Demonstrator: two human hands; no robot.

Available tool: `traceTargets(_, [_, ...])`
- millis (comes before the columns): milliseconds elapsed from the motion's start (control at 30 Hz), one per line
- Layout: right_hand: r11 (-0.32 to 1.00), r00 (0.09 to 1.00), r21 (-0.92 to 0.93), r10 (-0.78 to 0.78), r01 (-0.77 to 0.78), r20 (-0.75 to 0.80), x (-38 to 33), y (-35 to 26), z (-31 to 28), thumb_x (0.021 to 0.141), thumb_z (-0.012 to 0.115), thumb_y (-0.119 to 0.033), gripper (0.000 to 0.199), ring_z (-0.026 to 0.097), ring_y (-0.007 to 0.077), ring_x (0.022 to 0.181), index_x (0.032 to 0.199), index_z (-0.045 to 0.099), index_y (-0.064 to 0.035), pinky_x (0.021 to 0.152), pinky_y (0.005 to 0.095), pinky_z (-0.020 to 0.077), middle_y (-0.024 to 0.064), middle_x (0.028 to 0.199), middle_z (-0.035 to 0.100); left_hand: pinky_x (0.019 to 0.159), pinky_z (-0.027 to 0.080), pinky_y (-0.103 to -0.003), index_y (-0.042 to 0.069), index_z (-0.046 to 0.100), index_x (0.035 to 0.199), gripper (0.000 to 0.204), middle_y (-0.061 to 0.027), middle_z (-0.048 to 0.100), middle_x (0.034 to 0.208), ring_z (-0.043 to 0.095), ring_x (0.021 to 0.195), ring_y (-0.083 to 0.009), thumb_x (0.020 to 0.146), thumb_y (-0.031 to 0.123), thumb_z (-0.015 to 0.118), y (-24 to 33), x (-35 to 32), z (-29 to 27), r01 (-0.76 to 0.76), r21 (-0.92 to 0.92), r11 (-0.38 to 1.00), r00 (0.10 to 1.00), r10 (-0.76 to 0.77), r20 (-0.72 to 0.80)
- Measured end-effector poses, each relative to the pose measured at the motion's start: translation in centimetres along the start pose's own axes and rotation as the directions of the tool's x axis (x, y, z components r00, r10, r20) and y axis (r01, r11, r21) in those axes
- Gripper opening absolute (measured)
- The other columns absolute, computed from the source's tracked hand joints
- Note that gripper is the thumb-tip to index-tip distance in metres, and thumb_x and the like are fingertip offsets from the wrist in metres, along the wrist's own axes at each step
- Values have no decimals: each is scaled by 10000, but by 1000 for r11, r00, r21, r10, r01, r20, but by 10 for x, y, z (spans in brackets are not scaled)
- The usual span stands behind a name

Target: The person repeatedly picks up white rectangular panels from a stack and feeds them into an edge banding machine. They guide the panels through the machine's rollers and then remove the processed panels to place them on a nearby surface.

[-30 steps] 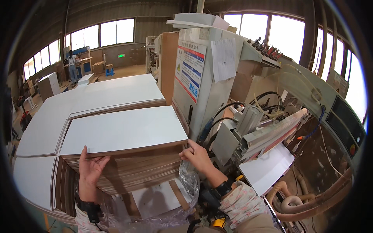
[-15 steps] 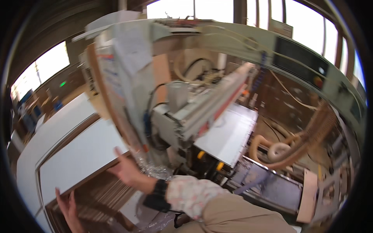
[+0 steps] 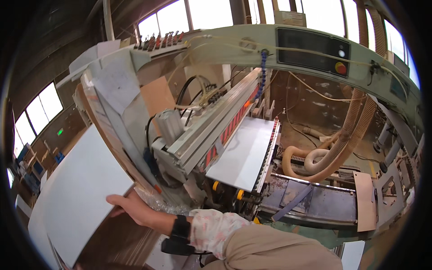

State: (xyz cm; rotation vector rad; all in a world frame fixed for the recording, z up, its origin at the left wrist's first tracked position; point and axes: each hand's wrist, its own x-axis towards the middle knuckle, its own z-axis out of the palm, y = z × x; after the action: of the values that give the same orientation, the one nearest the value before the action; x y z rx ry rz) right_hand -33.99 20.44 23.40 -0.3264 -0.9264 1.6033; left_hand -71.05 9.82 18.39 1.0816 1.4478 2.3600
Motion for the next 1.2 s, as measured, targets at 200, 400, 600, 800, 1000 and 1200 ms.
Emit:
traceTargets(200, [997, 998, 78, 22, -27, 61, -97, -60, -81, 816, 579, -105, 433, 511, 176, 1047, 1214, 437, -11, 891, 328, 421, 90, 1148, 530, 944, 390, -405, -80, 441, 1208, 409, -225, 482, 1201, 462, 1088, -311, 876, 157, 478, 49, -88, 8, 272, 151, 951, 962, -273, -14])
traceTargets(400, [967, 1000, 253, -17, 16, 1, -226, -95, -207, 779, 551, -12, 441, 523, 215, 1059, 1208, 452, 4, 922, 342, 401, 117, 1146, 542, 932, 393, -386, -79, 450, 1204, 401, -226, 483, 1199, 464, 1081, -309, 887, 167, 464, 65, -198, 30, 373, 498, 783, 858, -496, 136])
traceTargets(600, [987, 844, 138, 6, 81, -536, -295, -140, -328, 812, 532, -159, 439, 575, 226, 991, 1207, 426, -1, 831, 339, 477, 119, 1104, 566, 920, 396, -368, -77, 458, 1200, 395, -226, 484, 1197, 466, 1075, -306, 898, 177, 451, 38, -302, 87, 226, 786, 575, 661, -683, 310])
traceTargets(800, [966, 574, -66, -203, 250, -793, -259, -168, -407, 897, 453, -398, 465, 556, 206, 967, 1188, 414, -37, 827, 342, 463, 99, 1088, 539, 843, 433, -362, -104, 416, 1205, 522, -191, 514, 1150, 528, 975, -277, 907, 319, 485, -34, -421, 193, 681, 440, 585, 447, -808, 384])
traceTargets(1000, [793, 130, -609, -605, 12, -785, -210, -162, -468, 824, 592, -295, 724, 387, 331, 1176, 1309, 207, 79, 984, 401, 294, 239, 1253, 406, 756, 463, -318, -104, 452, 1153, 528, -181, 545, 1096, 538, 956, -256, 884, 346, 515, -60, -467, 320, 446, 674, 589, 309, -808, 502])
traceTargets(1200, [680, 223, -719, -685, -145, -693, -166, -154, -465, 836, 557, -309, 838, 100, 381, 1322, 1356, 27, 80, 1071, 384, 143, 267, 1421, 59, 481, 530, -341, -64, 474, 1012, 286, -103, 585, 829, 597, 578, -204, 898, 198, 480, -92, -449, 384, 370, 588, 719, 242, -686, 687])
